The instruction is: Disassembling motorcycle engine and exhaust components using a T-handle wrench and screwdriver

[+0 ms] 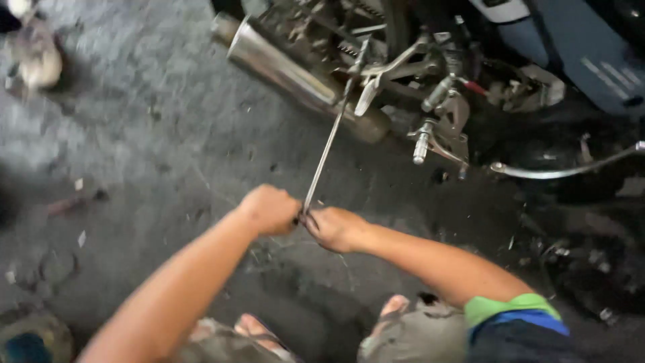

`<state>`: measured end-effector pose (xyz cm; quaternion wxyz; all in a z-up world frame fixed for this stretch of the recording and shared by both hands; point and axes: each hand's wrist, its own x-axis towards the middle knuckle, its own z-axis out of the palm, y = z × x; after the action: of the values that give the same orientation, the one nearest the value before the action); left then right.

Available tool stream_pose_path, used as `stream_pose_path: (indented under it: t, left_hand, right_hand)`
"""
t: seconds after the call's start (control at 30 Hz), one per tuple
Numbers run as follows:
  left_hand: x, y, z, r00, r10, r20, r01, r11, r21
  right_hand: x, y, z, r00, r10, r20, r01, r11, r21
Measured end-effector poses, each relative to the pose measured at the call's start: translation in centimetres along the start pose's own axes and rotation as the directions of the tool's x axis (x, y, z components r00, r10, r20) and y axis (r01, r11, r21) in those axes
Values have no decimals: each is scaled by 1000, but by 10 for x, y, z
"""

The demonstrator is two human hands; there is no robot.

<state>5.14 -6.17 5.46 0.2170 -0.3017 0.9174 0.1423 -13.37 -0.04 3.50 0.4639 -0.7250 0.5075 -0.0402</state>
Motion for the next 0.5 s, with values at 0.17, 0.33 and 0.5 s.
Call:
stream_pose_path:
  t: [0.17,0.33,0.5]
  left_hand:
    - [12,-3,38,981,-99,-167,71,983,-168]
    - [60,24,118,755,-366,-543,-319,518,-793]
    - [61,81,106,805,-593,34,-179,-297,-938]
  right_hand:
    - [-4,1,-13,982,155,110,-172,970,169]
    - [-8,-9,-57,958,212,196,-288,685,669]
    - [25,49,-43,953,299,-54,-215,790,574]
